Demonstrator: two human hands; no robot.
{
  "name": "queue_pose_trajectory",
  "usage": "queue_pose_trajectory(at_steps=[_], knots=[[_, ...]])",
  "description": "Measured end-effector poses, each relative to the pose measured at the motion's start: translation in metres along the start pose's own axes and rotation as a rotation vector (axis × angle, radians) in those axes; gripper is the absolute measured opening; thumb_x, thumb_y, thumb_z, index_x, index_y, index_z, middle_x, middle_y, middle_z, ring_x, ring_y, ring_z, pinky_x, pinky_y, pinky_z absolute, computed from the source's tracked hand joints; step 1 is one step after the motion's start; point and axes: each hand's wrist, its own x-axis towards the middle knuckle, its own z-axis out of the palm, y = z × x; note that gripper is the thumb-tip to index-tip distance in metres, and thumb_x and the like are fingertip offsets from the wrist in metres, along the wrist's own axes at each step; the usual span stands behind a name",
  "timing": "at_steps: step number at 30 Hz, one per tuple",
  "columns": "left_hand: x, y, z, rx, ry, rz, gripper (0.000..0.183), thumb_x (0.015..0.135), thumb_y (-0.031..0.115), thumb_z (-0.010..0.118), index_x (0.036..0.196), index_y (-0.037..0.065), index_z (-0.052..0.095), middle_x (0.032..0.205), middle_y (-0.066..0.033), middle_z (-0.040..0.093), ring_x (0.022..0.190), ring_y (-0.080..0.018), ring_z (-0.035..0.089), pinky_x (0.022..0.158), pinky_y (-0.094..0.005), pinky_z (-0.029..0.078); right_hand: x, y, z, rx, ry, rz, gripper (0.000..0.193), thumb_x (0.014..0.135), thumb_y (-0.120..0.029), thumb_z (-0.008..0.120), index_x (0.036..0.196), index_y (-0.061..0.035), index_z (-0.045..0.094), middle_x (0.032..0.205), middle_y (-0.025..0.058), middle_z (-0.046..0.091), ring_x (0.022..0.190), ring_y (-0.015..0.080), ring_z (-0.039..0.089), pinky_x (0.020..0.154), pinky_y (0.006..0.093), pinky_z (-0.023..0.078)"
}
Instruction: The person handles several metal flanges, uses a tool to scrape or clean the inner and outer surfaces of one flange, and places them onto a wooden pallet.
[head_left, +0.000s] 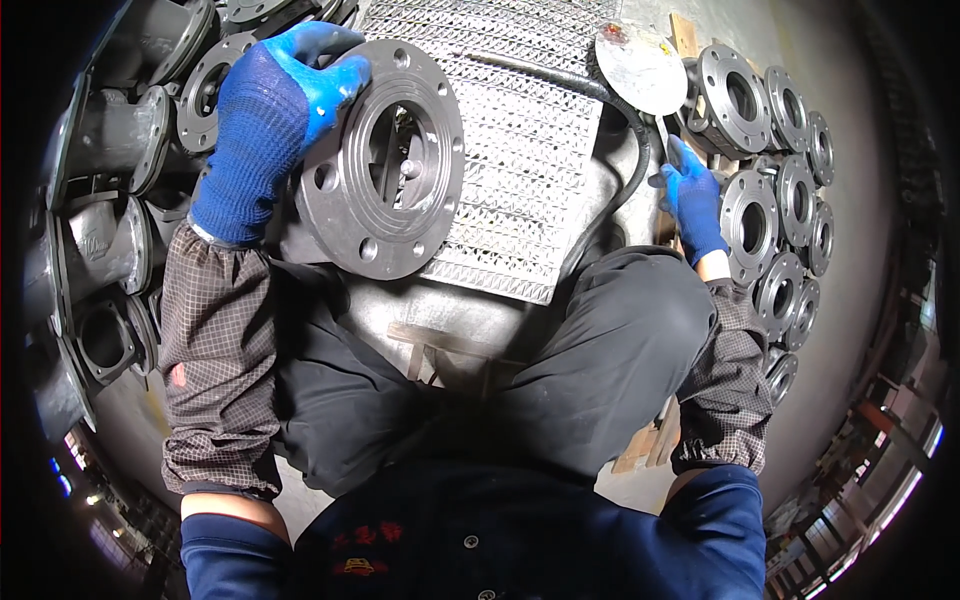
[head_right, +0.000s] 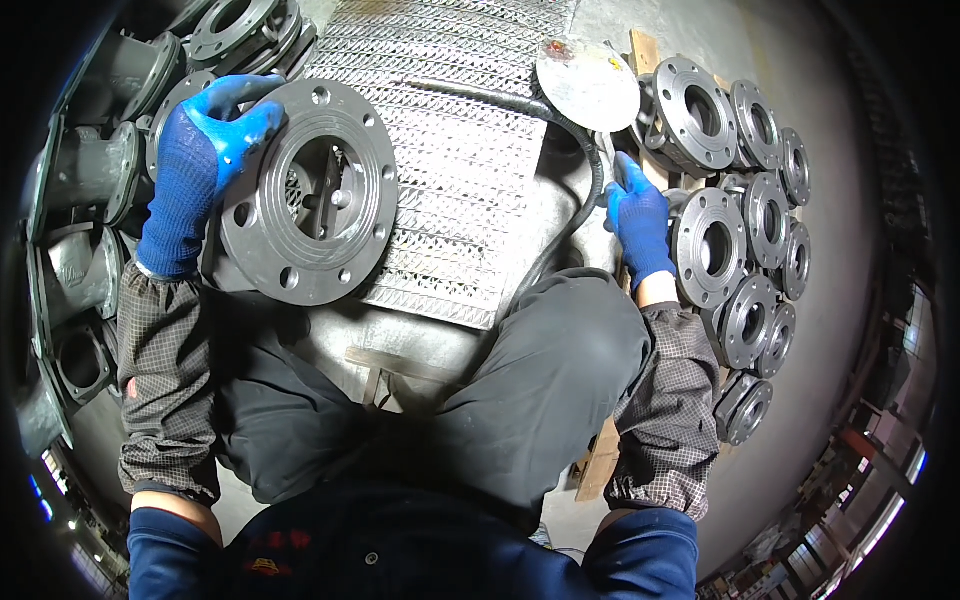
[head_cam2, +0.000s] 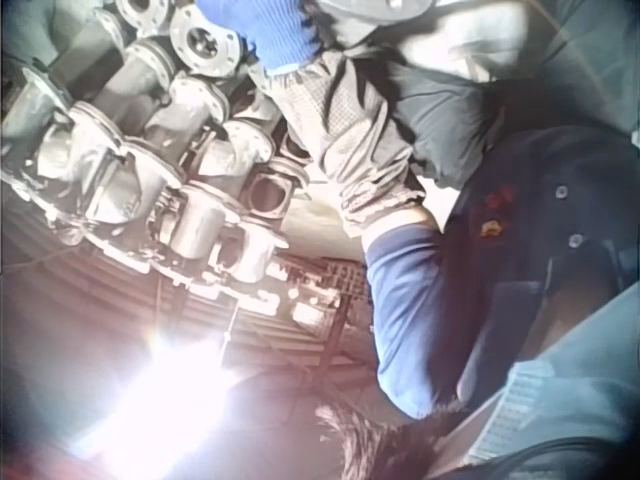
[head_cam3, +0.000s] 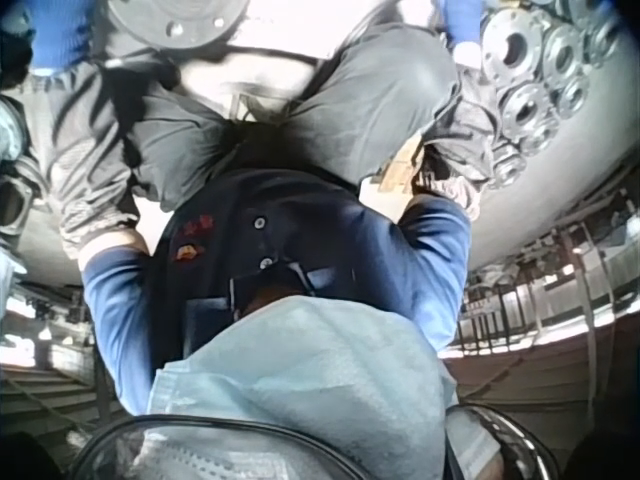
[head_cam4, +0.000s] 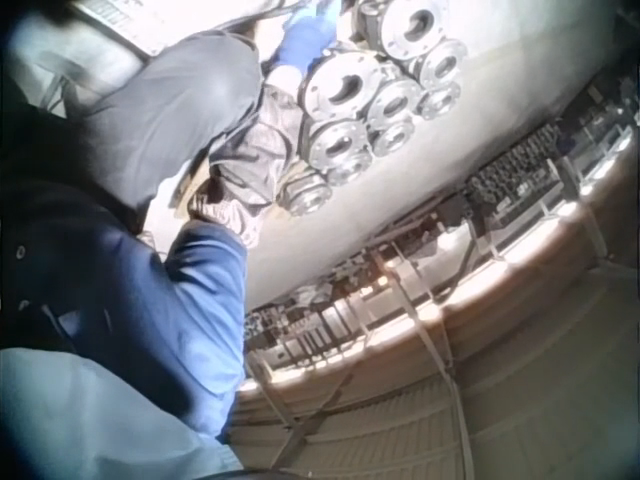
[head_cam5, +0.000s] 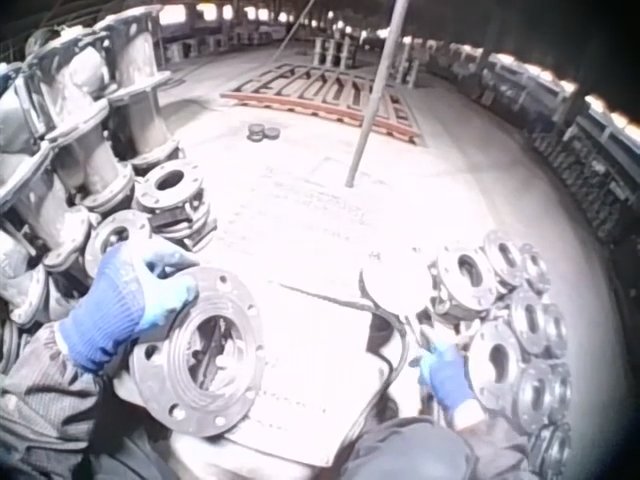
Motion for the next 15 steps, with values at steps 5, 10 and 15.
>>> queue_pose_trajectory(at_steps=[5,10,15], knots=[[0.002,0.007,0.002,0.051,-0.027,-0.04,0.038,0.08,0.025,0.066,0.112,0.004,0.063,0.098,-0.0119,0.068,0.087,-0.018,0.065,0.081,-0.0293,0.052,0.003,0.001,-0.001,0.272,-0.033,0.154,0.049,0.088,-0.003,0.046,0.136,-0.0053,0.04,0.086,0.0135,0.067,0.048,0.01,0.052,0.038,0.022,0.032],[0.0,0.009,-0.002,0.029,-0.034,-0.039,0.038,0.08,0.025,0.066,0.112,0.004,0.064,0.098,-0.0119,0.068,0.089,-0.0189,0.066,0.081,-0.03,0.052,-0.003,-0.016,0.005,0.282,0.001,0.113,0.051,0.083,-0.003,0.052,0.134,-0.0037,0.043,0.083,0.0109,0.066,0.045,0.0094,0.053,0.037,0.0195,0.036],[0.002,0.007,0.0,0.019,-0.034,-0.019,0.037,0.08,0.025,0.066,0.112,0.005,0.064,0.099,-0.012,0.067,0.089,-0.019,0.065,0.082,-0.0299,0.052,-0.007,-0.025,0.001,0.213,-0.052,0.194,0.051,0.084,-0.003,0.052,0.134,-0.0052,0.044,0.086,0.0107,0.066,0.053,0.0103,0.058,0.039,0.0203,0.039]])
